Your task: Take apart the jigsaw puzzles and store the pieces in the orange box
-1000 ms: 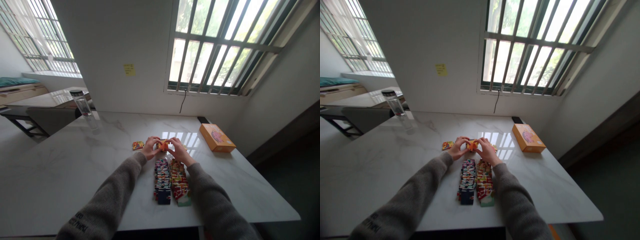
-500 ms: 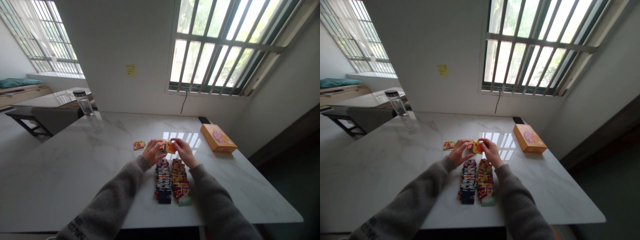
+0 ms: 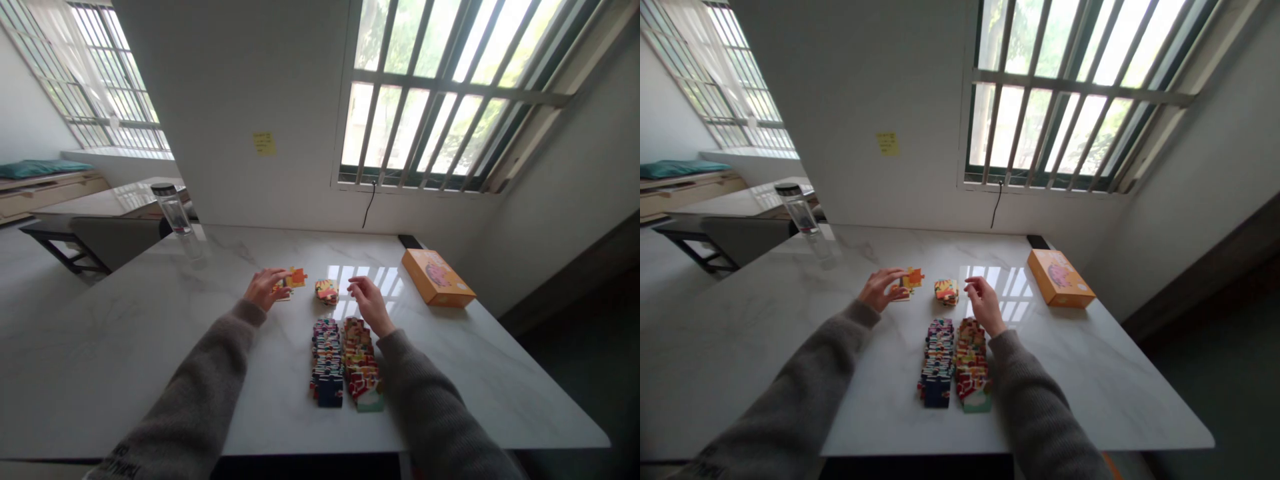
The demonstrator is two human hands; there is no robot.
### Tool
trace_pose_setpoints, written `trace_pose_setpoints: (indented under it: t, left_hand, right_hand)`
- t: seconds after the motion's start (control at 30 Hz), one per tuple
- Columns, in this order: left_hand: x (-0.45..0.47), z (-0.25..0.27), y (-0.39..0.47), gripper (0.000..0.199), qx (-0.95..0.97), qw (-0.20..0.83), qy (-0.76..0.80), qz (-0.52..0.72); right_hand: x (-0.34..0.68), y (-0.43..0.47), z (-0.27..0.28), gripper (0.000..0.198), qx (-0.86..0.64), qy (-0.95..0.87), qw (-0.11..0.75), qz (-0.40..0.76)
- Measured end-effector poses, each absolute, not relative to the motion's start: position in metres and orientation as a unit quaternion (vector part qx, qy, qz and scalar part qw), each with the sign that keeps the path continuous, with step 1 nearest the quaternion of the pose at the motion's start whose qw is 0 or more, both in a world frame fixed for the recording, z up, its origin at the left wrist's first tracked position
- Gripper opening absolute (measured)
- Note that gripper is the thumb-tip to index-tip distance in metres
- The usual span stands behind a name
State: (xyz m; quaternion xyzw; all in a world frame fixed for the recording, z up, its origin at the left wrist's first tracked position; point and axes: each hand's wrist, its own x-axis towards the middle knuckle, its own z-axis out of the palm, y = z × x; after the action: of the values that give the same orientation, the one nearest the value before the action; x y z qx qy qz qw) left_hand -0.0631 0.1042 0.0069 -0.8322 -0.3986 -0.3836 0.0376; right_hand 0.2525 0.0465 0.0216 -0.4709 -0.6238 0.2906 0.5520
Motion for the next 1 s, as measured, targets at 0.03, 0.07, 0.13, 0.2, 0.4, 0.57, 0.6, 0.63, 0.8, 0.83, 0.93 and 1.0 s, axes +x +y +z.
trace_pose_setpoints:
  t: [0.03, 0.07, 0.13, 0.2, 0.4, 0.57, 0.6, 0.63, 0.8, 0.83, 0.93, 1.0]
  left_hand:
    - [-0.078, 0.002, 0.110, 0.038, -0.819, 0.035, -0.417, -0.392]
    - [-0.090, -0.004, 0.115, 0.039, -0.814, 0.025, -0.427, -0.393]
    - [-0.107, -0.014, 0.122, 0.039, -0.819, -0.005, -0.431, -0.380]
    - [-0.113, -0.023, 0.126, 0.038, -0.824, -0.031, -0.437, -0.358]
    - [-0.106, -0.043, 0.127, 0.030, -0.832, -0.060, -0.472, -0.285]
    - [-0.102, -0.039, 0.120, 0.033, -0.826, -0.029, -0.479, -0.296]
    - [-0.099, -0.036, 0.117, 0.035, -0.822, -0.016, -0.478, -0.310]
    - [-0.095, -0.032, 0.114, 0.036, -0.818, -0.005, -0.476, -0.323]
    - [-0.065, -0.017, 0.096, 0.031, -0.834, 0.009, -0.425, -0.351]
    - [-0.059, -0.016, 0.093, 0.030, -0.841, 0.007, -0.413, -0.351]
    - [-0.043, -0.013, 0.084, 0.028, -0.854, -0.004, -0.383, -0.351]
    - [-0.035, -0.011, 0.078, 0.028, -0.858, -0.016, -0.371, -0.356]
  right_hand:
    - [0.255, 0.048, 0.019, 0.022, -0.485, -0.634, 0.540, 0.264]
    - [0.256, 0.049, 0.017, 0.021, -0.495, -0.647, 0.527, 0.243]
    - [0.256, 0.049, 0.014, 0.021, -0.497, -0.680, 0.499, 0.204]
    - [0.252, 0.048, 0.013, 0.021, -0.481, -0.716, 0.478, 0.165]
    - [0.250, 0.049, 0.017, 0.024, -0.449, -0.769, 0.443, 0.108]
    - [0.252, 0.062, 0.020, 0.026, -0.418, -0.812, 0.395, 0.096]
    - [0.250, 0.065, 0.020, 0.027, -0.414, -0.821, 0.381, 0.095]
    - [0.248, 0.067, 0.020, 0.028, -0.411, -0.829, 0.368, 0.094]
    - [0.238, 0.076, 0.019, 0.022, -0.422, -0.852, 0.300, 0.081]
    - [0.237, 0.077, 0.019, 0.019, -0.428, -0.855, 0.282, 0.077]
    - [0.238, 0.082, 0.023, 0.013, -0.440, -0.863, 0.240, 0.063]
    - [0.240, 0.083, 0.027, 0.010, -0.437, -0.869, 0.225, 0.050]
